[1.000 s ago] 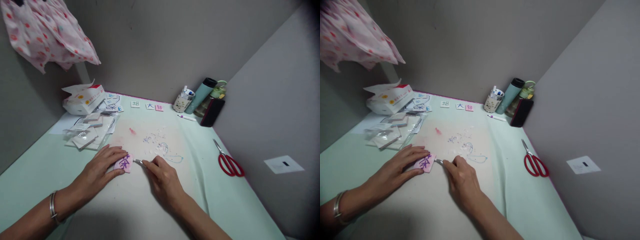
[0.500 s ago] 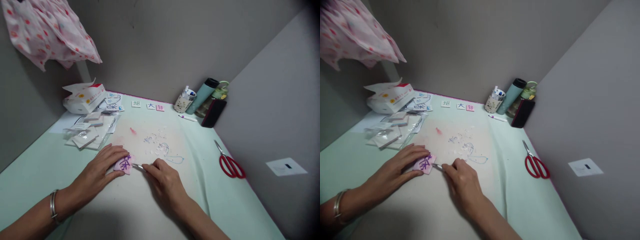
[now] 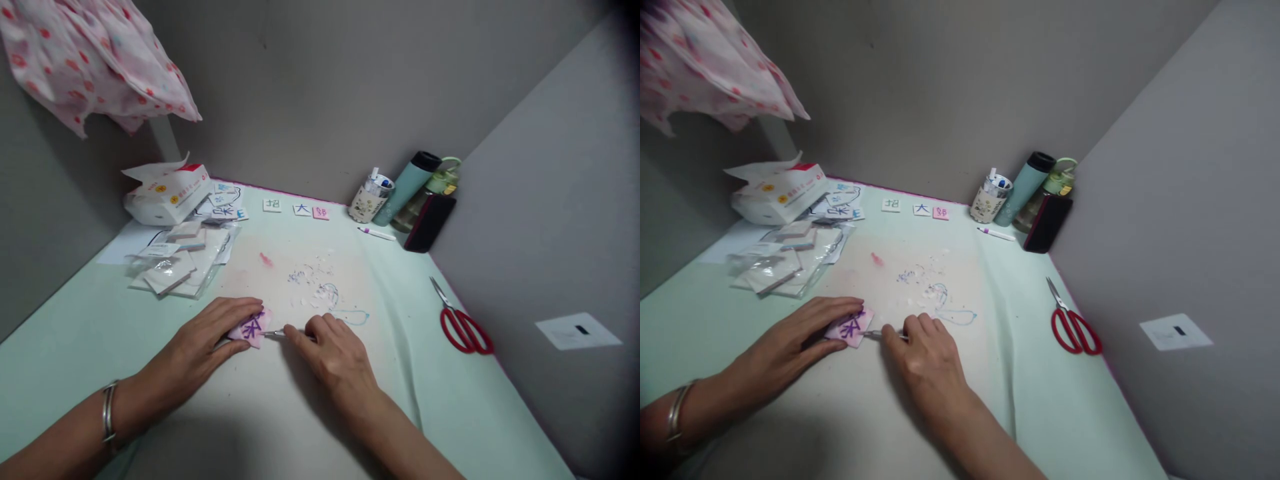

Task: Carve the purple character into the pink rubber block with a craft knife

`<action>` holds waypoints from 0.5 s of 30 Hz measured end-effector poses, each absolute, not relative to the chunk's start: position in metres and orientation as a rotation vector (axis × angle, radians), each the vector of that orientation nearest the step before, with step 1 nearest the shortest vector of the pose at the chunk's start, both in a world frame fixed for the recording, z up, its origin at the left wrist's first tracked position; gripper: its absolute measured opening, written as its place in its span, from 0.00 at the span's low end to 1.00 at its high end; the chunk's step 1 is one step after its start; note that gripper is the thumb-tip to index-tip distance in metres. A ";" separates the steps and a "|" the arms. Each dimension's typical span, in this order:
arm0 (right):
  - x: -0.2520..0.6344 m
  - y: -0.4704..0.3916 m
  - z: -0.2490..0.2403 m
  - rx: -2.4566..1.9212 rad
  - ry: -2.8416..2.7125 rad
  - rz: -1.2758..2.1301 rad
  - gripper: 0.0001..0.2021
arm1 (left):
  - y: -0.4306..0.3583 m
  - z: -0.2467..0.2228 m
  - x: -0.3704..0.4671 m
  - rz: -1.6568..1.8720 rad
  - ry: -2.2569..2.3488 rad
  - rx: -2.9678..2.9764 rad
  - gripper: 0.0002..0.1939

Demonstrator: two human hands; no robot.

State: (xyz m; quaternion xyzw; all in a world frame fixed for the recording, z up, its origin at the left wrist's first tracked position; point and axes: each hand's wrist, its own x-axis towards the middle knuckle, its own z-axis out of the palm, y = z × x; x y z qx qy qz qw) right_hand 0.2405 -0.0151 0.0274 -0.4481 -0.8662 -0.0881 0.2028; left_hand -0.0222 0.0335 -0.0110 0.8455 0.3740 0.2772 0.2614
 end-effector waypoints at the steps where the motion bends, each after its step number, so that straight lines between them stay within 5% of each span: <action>1: 0.240 -0.015 0.028 -1.256 -2.428 -0.250 0.15 | 0.033 -0.010 -0.022 0.750 1.002 2.293 0.21; 15: 0.236 -0.012 0.023 -1.284 -2.473 -0.223 0.13 | 0.033 -0.007 -0.020 0.744 0.952 2.328 0.22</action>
